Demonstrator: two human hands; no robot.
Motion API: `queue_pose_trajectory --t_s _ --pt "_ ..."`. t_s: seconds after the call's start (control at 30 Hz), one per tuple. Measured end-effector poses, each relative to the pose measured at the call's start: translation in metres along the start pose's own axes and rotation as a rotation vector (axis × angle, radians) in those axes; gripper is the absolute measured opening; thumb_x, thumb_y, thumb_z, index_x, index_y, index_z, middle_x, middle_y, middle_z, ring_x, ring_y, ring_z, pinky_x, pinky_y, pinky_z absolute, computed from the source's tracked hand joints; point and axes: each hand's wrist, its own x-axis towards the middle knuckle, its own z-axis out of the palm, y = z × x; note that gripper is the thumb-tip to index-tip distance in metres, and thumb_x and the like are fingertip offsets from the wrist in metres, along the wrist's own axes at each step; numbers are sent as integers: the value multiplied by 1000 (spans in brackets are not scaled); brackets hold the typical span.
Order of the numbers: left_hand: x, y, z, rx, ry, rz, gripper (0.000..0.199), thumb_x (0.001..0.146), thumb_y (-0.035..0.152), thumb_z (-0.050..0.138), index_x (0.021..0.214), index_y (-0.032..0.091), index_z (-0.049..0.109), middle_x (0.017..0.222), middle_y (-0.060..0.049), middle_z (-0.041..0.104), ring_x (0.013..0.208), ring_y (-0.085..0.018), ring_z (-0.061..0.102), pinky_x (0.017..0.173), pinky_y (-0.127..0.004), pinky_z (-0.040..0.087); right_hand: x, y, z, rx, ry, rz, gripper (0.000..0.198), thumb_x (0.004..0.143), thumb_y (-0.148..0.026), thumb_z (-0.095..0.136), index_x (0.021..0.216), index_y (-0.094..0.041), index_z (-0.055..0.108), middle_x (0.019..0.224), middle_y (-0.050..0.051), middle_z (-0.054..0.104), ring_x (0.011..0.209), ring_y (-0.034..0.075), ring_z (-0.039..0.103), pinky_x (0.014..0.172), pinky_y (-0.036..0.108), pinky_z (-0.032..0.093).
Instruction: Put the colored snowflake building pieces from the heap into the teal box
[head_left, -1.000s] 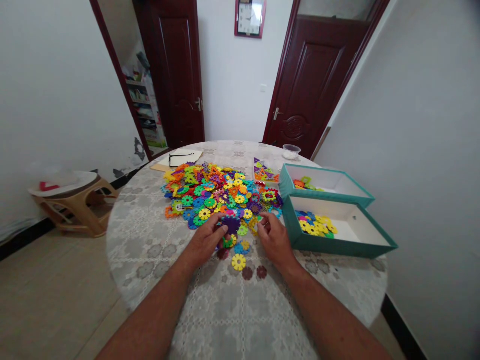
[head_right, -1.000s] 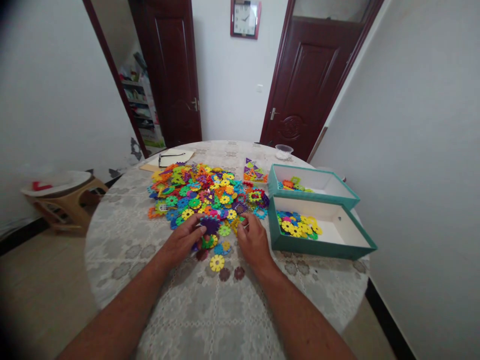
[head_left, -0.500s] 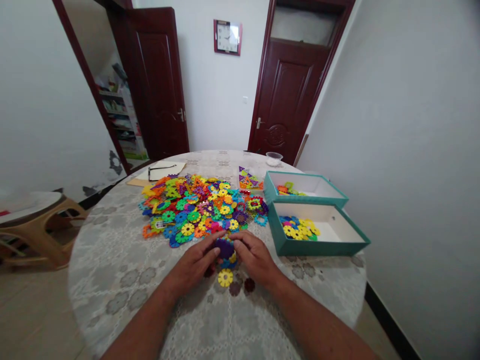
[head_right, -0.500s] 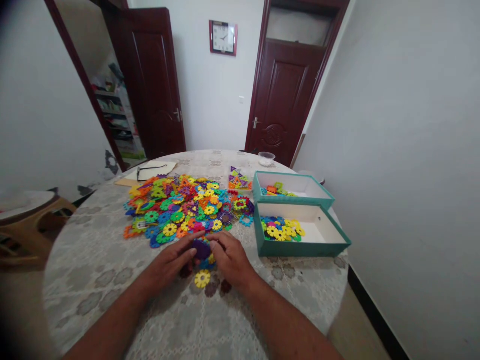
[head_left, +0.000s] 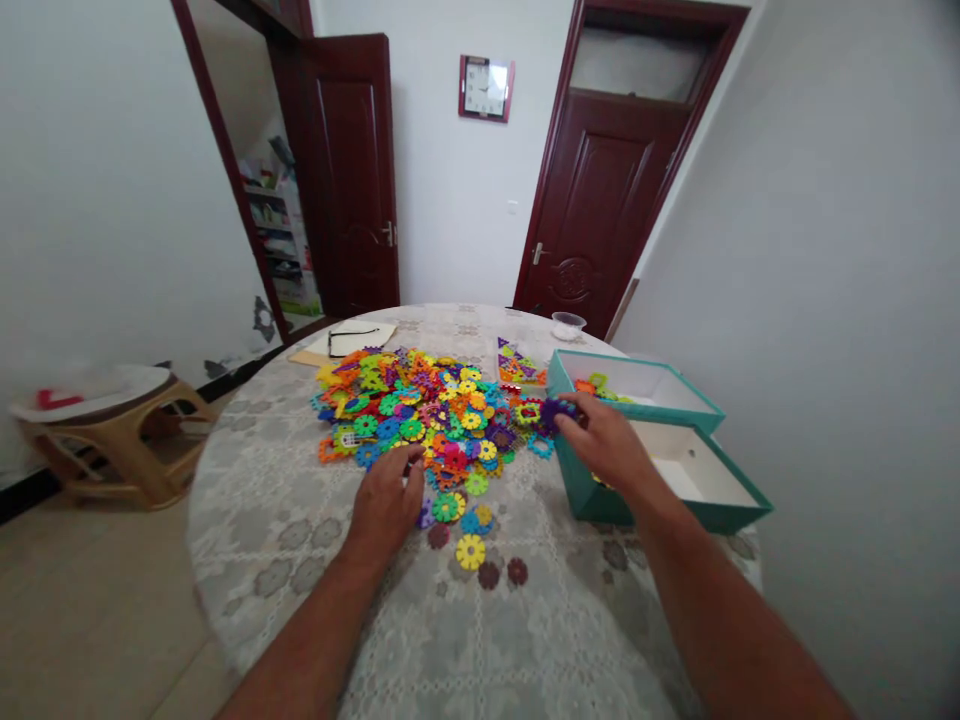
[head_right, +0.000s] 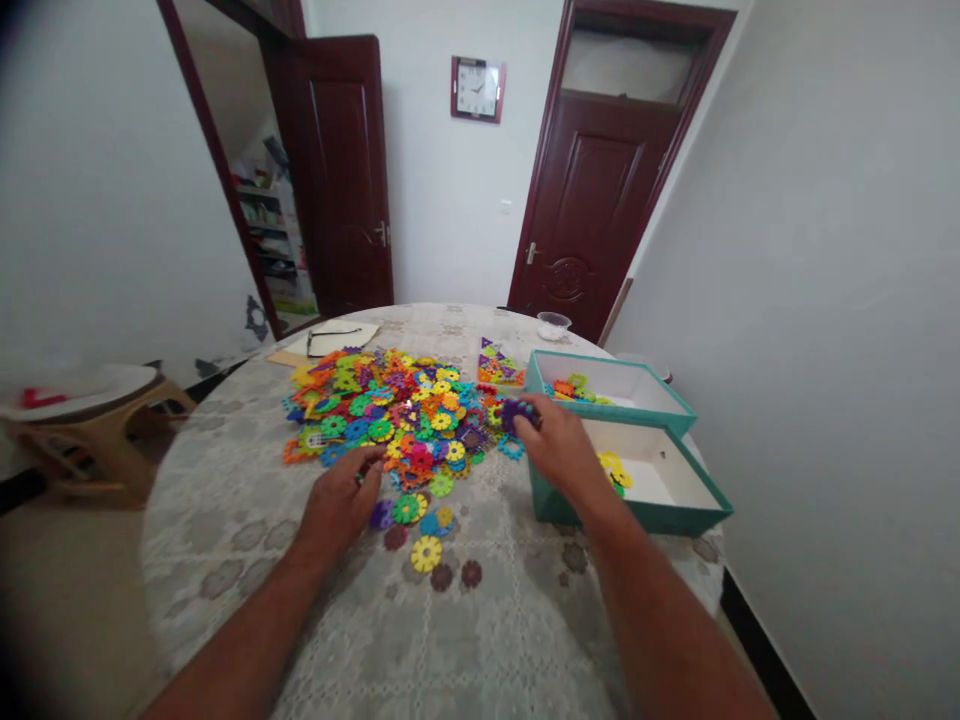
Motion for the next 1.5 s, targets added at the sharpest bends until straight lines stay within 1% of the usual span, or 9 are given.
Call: queue_pose_trajectory --t_s 0.17,0.3,0.43,0.53,0.6,0.83,1.2,1.33,1.5 --pt "-4 -17 9 178 -21 218 28 93 21 55 116 19 71 115 -14 73 115 -31 64 107 -49 48 62 74 -4 -351 84 160 41 93 -25 57 131 -15 69 116 16 76 104 29 70 96 40 51" --pt "-9 -15 12 274 -137 263 33 91 21 62 123 19 69 117 -14 70 113 -31 61 103 -48 49 71 95 -2 -423 164 161 49 91 -20 54 137 -8 65 125 23 71 114 32 67 101 43 50" --pt "-11 -12 13 345 -226 253 37 90 25 68 126 22 69 122 -12 68 116 -30 60 104 -47 47 45 63 6 -330 188 -46 36 94 -23 50 121 -13 73 122 19 72 117 31 66 106 44 49" --pt "-10 -10 14 370 -244 232 29 91 31 70 118 22 70 120 -11 67 114 -31 59 102 -47 47 14 21 29 -171 -13 -107 30 99 -29 50 116 -19 73 112 12 76 102 25 70 98 37 52" --pt "-10 -8 13 384 -251 223 22 91 34 70 109 22 70 116 -11 68 112 -30 60 99 -46 47 -7 -3 55 -128 -166 -157 29 99 -28 53 119 -19 71 117 11 74 109 25 69 100 36 51" --pt "-10 -11 14 377 -224 258 20 91 31 69 108 19 67 107 -12 69 107 -31 61 96 -46 48 -45 -25 123 -205 -317 -42 47 96 -29 61 141 -16 57 136 18 59 123 29 61 100 37 50" --pt "-9 -16 19 252 -132 264 22 104 37 55 105 19 66 101 -10 70 99 -25 64 91 -39 50 -54 -18 100 268 -619 -296 49 86 -18 70 135 -24 64 114 5 67 102 21 64 95 34 51" --pt "-6 -15 17 236 -168 219 28 107 42 49 102 21 67 98 -8 71 97 -24 65 88 -36 51 -50 -4 98 181 -495 -243 48 87 -21 71 135 -23 64 126 9 62 115 24 60 103 38 48" --pt "-4 -15 14 195 -174 191 36 110 40 38 103 20 67 98 -8 72 96 -24 67 90 -38 53 -51 0 100 65 -536 -234 38 90 -27 71 127 -22 66 125 9 60 115 24 60 101 35 47"
